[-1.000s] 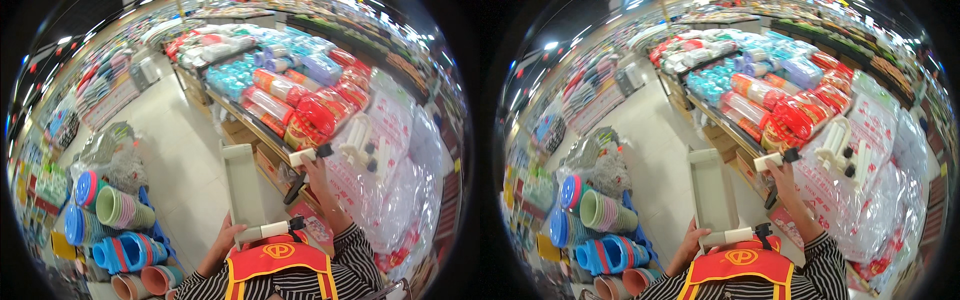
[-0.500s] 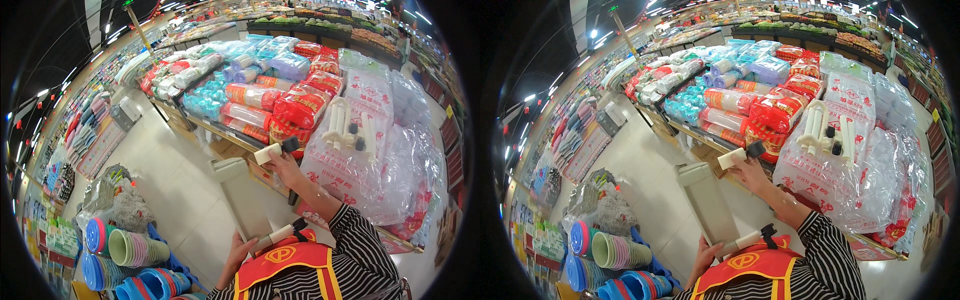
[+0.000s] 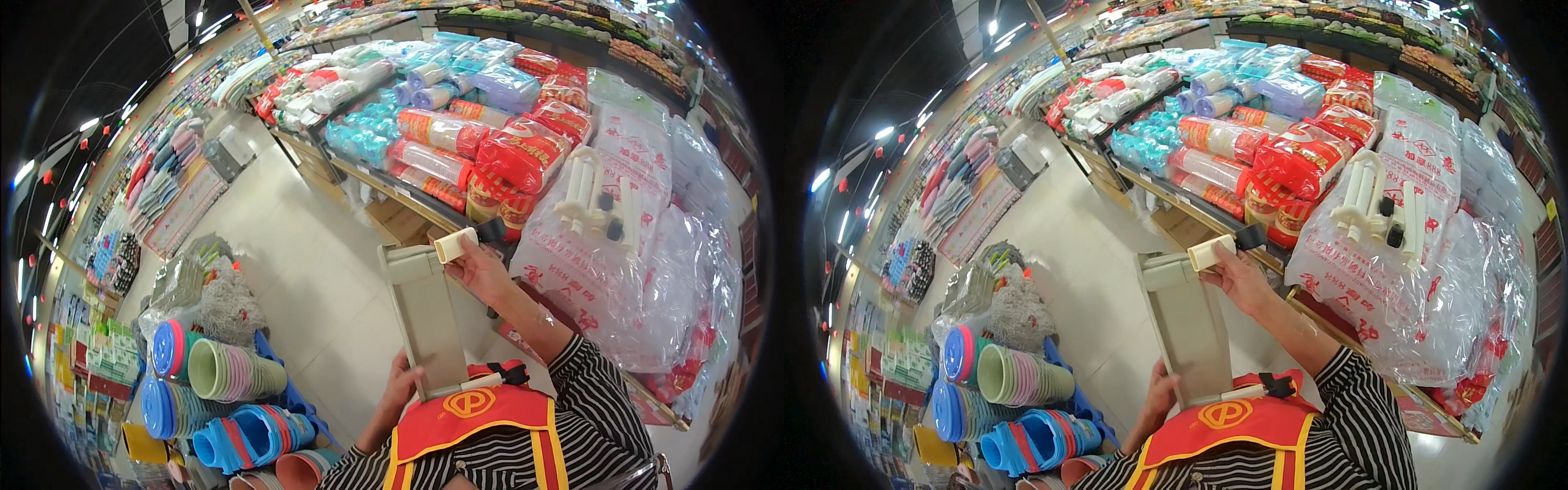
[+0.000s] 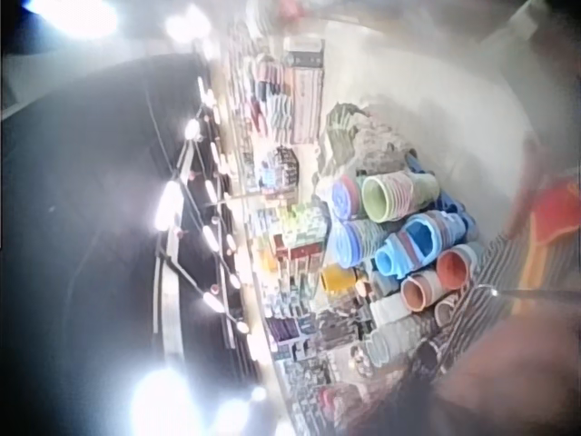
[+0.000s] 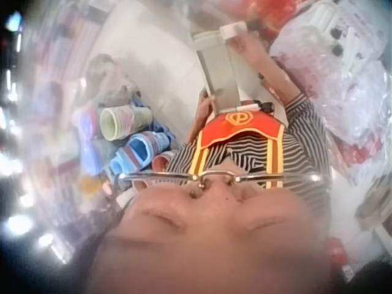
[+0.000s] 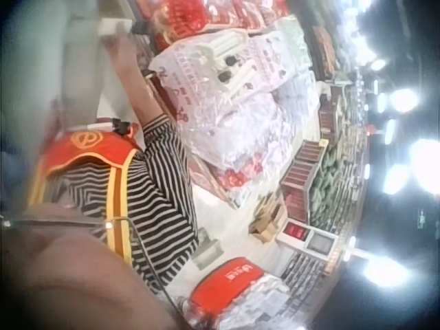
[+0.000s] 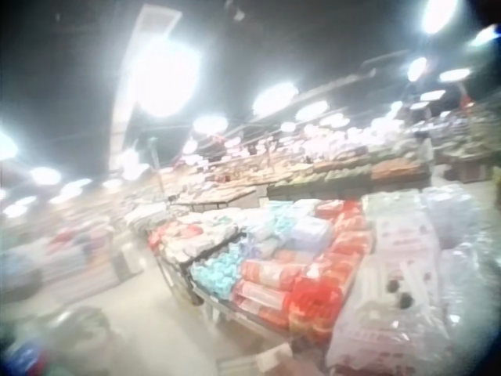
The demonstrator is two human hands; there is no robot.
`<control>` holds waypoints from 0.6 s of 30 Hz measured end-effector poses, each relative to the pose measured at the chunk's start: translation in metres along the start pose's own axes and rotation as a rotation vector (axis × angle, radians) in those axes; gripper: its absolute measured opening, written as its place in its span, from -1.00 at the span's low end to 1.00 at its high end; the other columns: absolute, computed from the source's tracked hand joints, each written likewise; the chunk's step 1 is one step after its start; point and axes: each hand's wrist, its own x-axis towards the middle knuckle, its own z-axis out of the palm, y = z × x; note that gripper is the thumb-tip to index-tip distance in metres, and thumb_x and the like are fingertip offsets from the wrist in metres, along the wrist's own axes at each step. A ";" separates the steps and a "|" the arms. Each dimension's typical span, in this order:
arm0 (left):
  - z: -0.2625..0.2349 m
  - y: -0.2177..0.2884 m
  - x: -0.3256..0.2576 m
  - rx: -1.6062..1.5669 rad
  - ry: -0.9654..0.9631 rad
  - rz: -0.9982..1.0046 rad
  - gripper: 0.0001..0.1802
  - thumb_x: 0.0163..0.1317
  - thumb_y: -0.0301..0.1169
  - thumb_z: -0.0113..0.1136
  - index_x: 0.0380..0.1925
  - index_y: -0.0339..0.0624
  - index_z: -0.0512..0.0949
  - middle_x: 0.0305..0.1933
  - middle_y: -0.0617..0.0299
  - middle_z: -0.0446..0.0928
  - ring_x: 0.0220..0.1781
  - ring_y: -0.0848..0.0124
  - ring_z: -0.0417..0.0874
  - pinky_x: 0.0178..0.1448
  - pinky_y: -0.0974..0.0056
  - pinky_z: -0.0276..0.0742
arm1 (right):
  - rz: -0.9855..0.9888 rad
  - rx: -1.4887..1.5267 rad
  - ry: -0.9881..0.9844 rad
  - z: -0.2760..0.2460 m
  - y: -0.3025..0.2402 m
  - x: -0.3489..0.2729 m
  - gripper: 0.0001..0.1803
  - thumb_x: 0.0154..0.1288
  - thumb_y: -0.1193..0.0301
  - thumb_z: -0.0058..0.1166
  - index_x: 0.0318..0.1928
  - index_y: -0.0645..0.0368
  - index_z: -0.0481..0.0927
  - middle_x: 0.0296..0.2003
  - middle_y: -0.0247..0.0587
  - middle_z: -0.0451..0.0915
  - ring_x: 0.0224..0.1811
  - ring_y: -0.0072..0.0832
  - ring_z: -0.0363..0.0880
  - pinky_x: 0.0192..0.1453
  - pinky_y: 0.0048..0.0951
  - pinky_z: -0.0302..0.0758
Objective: The person assembles a dustpan by inserting two caster wheels into the base and securing them with black caps. They then hand the assembled dustpan to another person and continue adjusting the wheels.
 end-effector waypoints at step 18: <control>0.044 0.122 0.059 0.058 0.253 0.274 -0.59 0.13 -0.40 0.30 -0.05 -0.39 0.52 -0.16 0.09 0.62 -0.16 0.38 0.64 -0.04 0.27 0.57 | -0.160 -0.259 -0.090 0.031 -0.010 -0.028 -0.65 0.43 0.23 -0.06 0.04 0.24 0.46 -0.13 -0.16 0.61 -0.15 -0.44 0.61 -0.13 -0.38 0.57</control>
